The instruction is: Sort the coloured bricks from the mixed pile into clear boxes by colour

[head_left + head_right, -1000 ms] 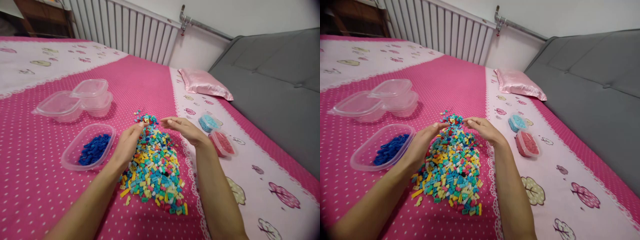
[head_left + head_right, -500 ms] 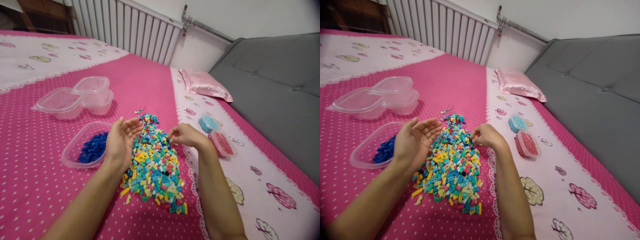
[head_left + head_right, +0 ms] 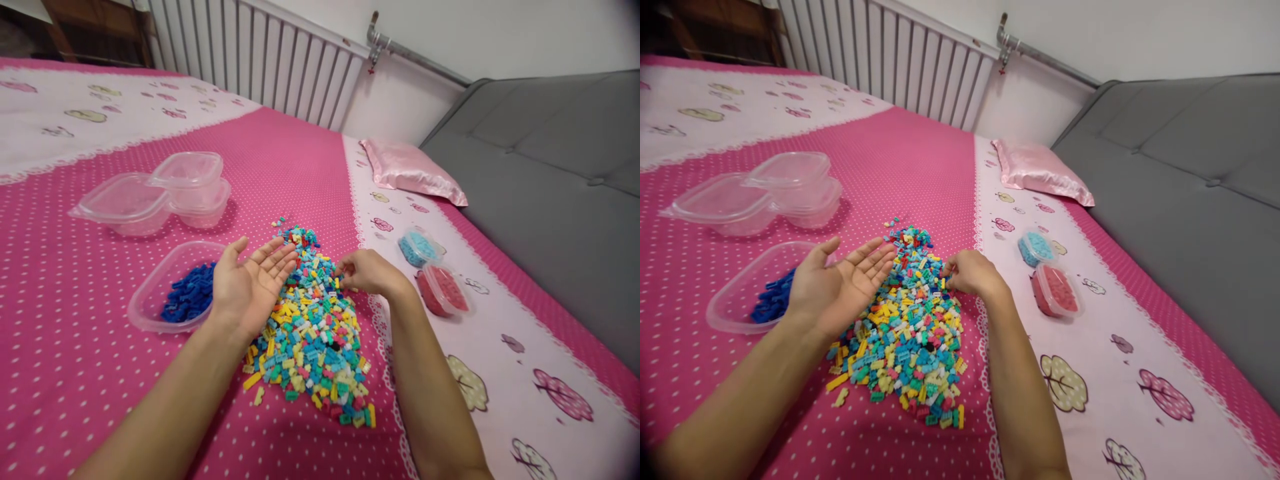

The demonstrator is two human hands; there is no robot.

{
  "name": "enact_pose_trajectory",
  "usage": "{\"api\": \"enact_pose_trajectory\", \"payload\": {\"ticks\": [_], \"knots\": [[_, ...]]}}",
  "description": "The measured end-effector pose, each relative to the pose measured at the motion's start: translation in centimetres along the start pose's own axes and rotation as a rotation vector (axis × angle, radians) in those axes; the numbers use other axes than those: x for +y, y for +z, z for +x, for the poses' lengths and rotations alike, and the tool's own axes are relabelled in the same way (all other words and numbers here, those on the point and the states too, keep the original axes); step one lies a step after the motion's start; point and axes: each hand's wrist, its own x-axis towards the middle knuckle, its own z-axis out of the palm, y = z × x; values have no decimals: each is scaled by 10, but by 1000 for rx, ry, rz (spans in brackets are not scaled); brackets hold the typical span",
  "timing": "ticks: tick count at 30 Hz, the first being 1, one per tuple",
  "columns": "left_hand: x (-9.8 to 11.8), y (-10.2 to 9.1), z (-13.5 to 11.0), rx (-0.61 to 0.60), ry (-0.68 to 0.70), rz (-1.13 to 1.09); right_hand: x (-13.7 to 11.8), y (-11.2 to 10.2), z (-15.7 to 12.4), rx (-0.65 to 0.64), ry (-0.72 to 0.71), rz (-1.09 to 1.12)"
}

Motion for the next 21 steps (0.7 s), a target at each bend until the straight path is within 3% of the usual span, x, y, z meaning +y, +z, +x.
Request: {"api": "enact_pose_trajectory", "payload": {"ticks": [5,9,14,21], "knots": [[-1,0,-1,-36,-25,-22,-3,-9,-6,271,-60,107],[-4,-1,-3,-149,-77,13,-15,-13,-10,466,-238,341],[-6,-1,-5,-237,-183,20,-33,-18,-22,496,-418,514],[-9,-3,-6,-308,-258,-5,-42,-20,-31,472,-445,539]]}}
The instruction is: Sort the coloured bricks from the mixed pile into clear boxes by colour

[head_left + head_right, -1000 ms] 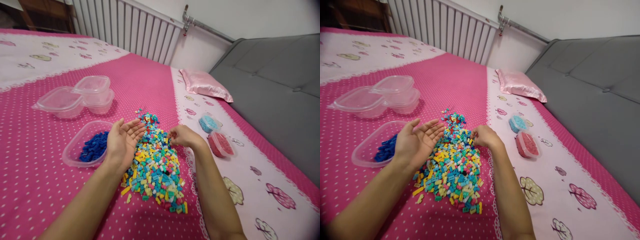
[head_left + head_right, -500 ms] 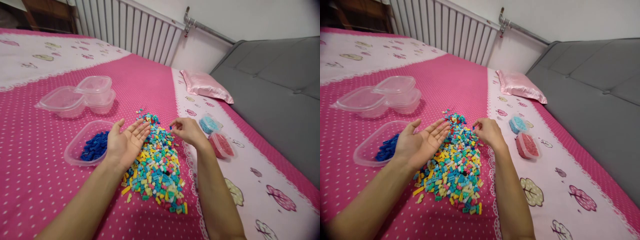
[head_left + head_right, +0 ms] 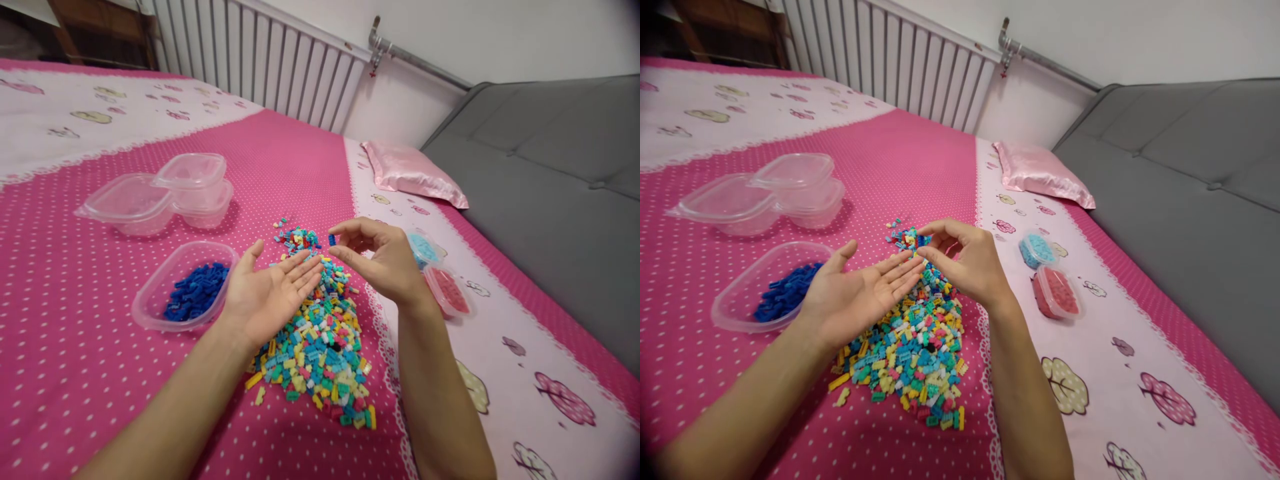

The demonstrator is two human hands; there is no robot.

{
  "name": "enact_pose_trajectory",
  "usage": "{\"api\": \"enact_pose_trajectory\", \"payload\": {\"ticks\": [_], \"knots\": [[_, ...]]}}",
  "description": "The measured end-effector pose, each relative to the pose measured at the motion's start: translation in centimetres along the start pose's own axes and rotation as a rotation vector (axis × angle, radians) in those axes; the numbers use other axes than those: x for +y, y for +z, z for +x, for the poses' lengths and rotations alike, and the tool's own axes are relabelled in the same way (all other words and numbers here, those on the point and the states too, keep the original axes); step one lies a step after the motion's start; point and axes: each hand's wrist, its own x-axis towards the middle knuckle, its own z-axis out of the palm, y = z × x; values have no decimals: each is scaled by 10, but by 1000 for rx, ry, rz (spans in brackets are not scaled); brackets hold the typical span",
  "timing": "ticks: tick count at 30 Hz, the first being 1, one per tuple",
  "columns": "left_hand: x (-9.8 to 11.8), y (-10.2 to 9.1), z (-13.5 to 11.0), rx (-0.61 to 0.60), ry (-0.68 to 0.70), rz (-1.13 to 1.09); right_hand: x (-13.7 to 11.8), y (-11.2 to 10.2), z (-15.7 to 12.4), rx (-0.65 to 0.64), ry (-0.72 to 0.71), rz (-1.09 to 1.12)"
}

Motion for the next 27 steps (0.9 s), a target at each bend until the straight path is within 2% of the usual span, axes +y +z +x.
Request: {"api": "enact_pose_trajectory", "payload": {"ticks": [6,11,15,21,24,27], "knots": [[0,4,-2,17,-55,-105,-2,4,0,-54,-40,26],[2,6,-3,38,-79,-196,-1,3,1,9,-36,28],[4,5,-3,61,-49,-235,2,-4,0,30,45,-83],[6,6,-3,136,87,-229,7,-11,-5,-378,343,-445],[6,7,-3,164,137,-229,9,-8,-4,-504,455,-606],[7,7,-3,189,150,-231,11,-5,-2,-594,488,-671]]}}
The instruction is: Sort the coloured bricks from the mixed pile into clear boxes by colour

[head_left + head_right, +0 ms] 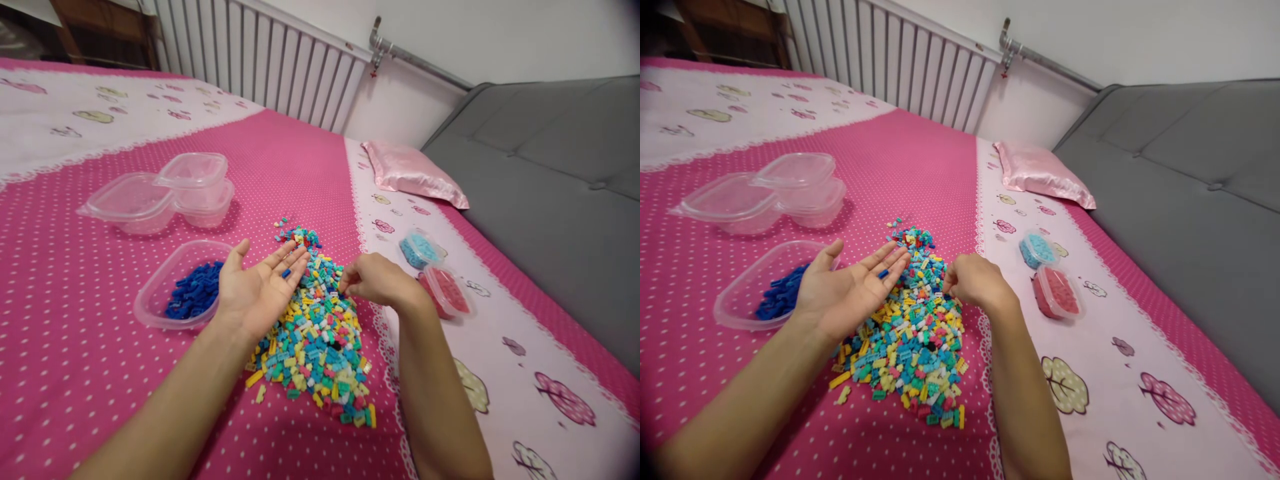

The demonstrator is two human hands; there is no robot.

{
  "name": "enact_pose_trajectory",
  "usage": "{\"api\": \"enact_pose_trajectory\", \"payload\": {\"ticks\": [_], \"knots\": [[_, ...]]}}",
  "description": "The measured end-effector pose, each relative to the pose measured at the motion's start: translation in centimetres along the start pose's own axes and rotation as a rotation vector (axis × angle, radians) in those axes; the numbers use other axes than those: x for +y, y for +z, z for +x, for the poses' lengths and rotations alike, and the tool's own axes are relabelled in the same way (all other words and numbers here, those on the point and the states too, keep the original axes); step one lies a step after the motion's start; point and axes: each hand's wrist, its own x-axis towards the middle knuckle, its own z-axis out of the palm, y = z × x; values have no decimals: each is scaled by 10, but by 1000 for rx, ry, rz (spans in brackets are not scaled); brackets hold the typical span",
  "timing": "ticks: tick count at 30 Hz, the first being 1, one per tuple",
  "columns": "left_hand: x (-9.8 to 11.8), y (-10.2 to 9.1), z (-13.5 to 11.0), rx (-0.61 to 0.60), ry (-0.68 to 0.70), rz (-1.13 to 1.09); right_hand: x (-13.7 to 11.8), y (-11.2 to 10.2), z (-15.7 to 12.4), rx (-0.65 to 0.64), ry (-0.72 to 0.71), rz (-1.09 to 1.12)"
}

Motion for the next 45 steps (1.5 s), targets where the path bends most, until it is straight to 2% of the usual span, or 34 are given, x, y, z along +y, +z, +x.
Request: {"api": "enact_pose_trajectory", "payload": {"ticks": [4,11,18,22,26,34,40,45], "knots": [[0,0,1,12,14,0,-2,3,4,-57,57,-71],[1,-1,0,-13,37,-14,-5,11,13,-61,139,-221],[3,-1,-1,10,64,-33,-13,12,13,-117,100,-308],[4,-1,-1,14,81,-39,-10,7,7,-87,67,-247],[3,0,-2,28,75,-36,-5,-1,0,82,13,-110],[-2,2,-3,13,-32,-1,-12,-3,-6,544,-409,213],[-5,2,-4,-19,-114,11,-19,-4,-10,730,-502,275],[-7,1,-4,-30,-134,30,-22,-3,-13,802,-549,301]]}}
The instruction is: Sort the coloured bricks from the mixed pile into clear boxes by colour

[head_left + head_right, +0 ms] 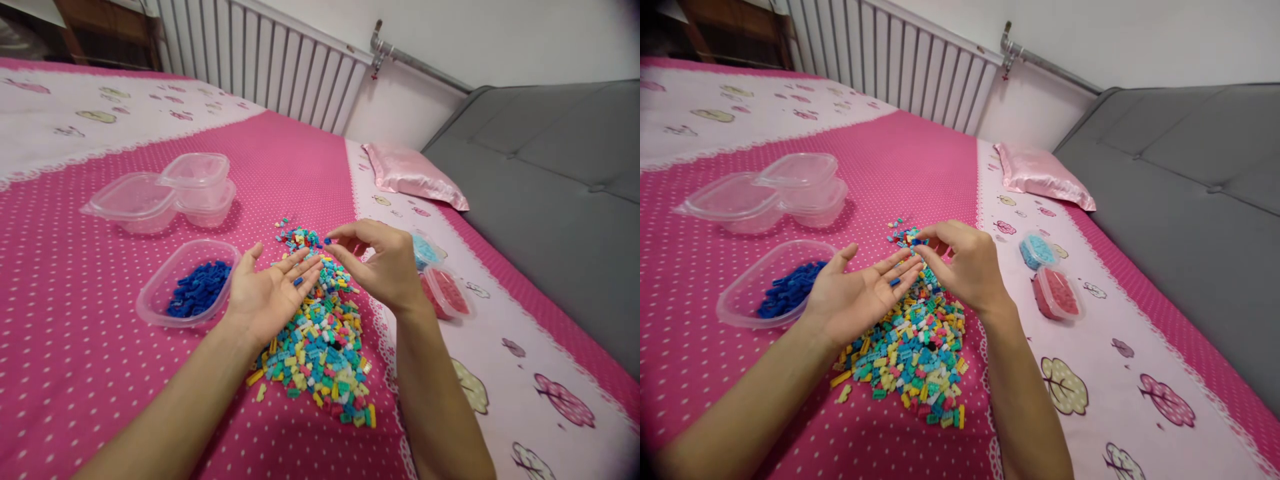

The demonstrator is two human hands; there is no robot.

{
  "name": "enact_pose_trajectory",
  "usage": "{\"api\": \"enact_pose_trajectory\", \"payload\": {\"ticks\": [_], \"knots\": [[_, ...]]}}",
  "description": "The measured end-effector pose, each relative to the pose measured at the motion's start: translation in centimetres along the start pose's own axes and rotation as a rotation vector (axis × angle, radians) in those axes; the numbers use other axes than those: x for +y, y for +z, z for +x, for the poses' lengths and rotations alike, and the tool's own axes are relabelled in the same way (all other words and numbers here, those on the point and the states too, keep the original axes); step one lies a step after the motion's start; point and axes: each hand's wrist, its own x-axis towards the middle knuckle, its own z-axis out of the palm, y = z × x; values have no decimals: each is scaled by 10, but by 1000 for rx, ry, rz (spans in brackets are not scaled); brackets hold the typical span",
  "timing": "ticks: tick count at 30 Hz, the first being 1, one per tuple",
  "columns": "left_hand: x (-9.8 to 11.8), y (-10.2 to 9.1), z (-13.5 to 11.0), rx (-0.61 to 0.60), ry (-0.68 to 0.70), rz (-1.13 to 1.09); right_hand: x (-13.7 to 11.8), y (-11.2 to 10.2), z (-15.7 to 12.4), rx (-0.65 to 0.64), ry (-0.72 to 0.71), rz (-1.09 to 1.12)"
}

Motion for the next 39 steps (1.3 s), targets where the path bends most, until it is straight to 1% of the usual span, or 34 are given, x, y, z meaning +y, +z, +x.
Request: {"api": "enact_pose_trajectory", "payload": {"ticks": [4,8,10,12,14,16,20,23,27,31,36,39], "knots": [[-1,-1,1,-17,-25,-22,-1,2,0,-4,-33,18],[1,0,0,7,-28,-19,-1,3,0,4,8,7],[4,1,-1,43,-8,-14,1,3,0,4,38,-6],[8,4,-4,67,49,-19,3,5,1,-23,59,-22],[12,7,-6,78,131,-28,7,9,1,-88,70,-36],[16,9,-9,83,200,-33,9,15,0,-193,79,-56],[18,9,-10,54,251,-24,10,30,-2,-421,64,-114],[19,6,-8,32,277,-18,9,40,-3,-499,30,-149],[19,3,-7,10,293,-14,10,49,-4,-530,48,-232],[19,3,-6,15,288,-21,11,52,-4,-541,86,-253],[19,3,-6,42,270,-47,11,47,-3,-555,127,-264],[18,3,-6,54,261,-53,12,41,-2,-514,146,-273]]}}
